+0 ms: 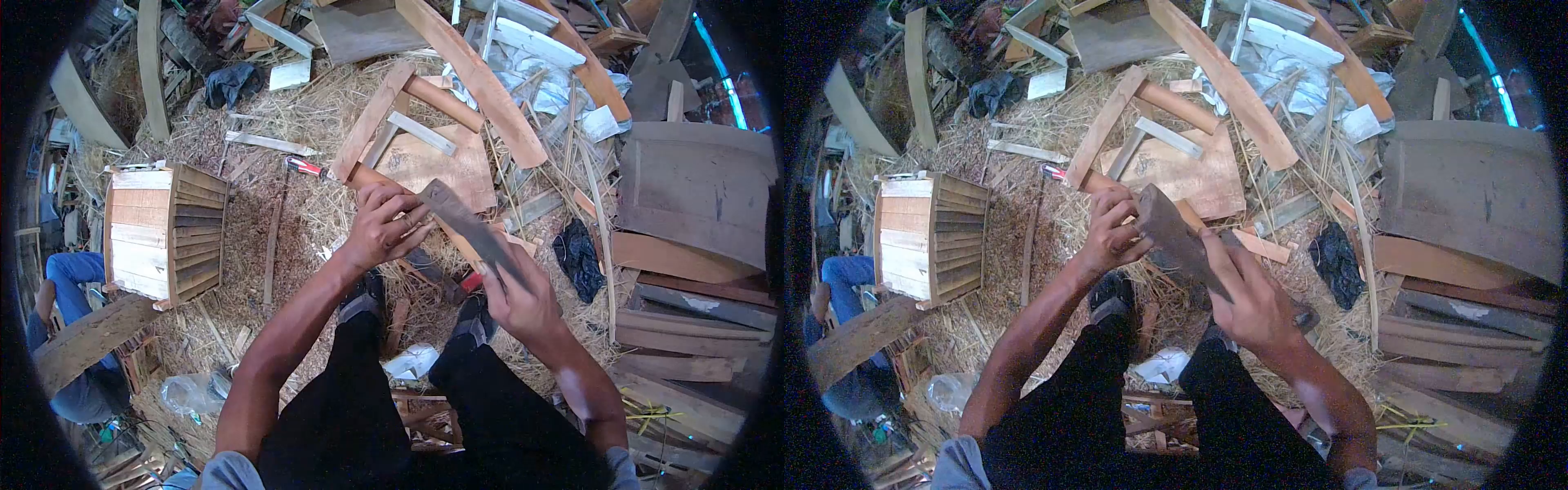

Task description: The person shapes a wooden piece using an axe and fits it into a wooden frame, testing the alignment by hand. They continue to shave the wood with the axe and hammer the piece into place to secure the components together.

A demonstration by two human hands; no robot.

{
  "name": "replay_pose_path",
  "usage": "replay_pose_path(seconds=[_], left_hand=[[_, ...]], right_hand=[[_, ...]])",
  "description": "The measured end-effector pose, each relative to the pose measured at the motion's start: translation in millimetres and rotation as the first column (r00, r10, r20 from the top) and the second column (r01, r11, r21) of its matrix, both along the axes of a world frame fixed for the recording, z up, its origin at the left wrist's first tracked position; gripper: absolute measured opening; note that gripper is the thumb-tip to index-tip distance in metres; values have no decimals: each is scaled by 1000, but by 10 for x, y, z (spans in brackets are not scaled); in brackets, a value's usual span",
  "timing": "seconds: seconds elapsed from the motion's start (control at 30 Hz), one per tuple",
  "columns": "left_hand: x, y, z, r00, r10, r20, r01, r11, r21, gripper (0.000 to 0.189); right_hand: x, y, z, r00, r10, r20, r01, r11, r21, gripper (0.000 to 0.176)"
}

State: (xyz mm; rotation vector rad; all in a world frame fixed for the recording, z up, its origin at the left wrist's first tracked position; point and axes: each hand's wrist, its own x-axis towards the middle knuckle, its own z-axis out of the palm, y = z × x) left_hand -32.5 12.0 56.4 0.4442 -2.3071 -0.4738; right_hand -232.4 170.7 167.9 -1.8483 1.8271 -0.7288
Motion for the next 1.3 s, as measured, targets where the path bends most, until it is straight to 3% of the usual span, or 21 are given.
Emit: replay_pose_path(seconds=[0.03,0.13,0.23,0.33,0.53,0.63,0.73,0.83,0.93,1.03,1.13,1.23,1.3], left_hand=[[-2,0,-13,1000,4,0,-4,1000,6,28],[-22,-19,-48,1000,10,1,-10,1000,6,29],[-1,18,-74,999,12,33,-13,1000,28,32],[7,-54,72,991,-17,130,14,999,31,40],[78,-387,310,905,-102,414,113,994,-2,55],[66,-381,281,891,-144,431,114,989,95,53],[44,-371,274,908,-125,401,104,992,73,53],[64,-360,290,908,-118,401,95,992,79,52],[60,-368,323,903,-126,411,94,991,97,50],[47,-392,317,899,-143,414,105,988,113,50],[62,-395,317,901,-134,412,99,990,105,50],[54,-374,304,907,-128,401,93,990,105,50],[49,-386,314,911,-130,391,96,990,106,50]], right_hand=[[-24,19,-42,1000,20,-4,-19,999,36,64],[-41,15,-146,998,10,-57,-3,993,122,66],[-16,17,-9,999,-28,35,26,998,55,66],[25,32,49,995,-81,64,79,996,37,35],[13,58,-91,994,-101,30,99,994,45,29],[33,41,-53,993,-110,36,108,993,38,30],[-8,4,-41,997,-79,17,78,994,71,31],[-23,62,-102,1000,7,11,-7,999,-31,59],[-14,73,-135,999,23,-26,-24,1000,-12,60],[1,-2,-95,996,-2,-92,17,985,171,57],[27,-20,-30,1000,-16,15,17,997,-73,35],[7,56,-79,1000,-2,29,4,999,-54,58],[39,-10,-80,999,-22,-42,27,991,133,58]])
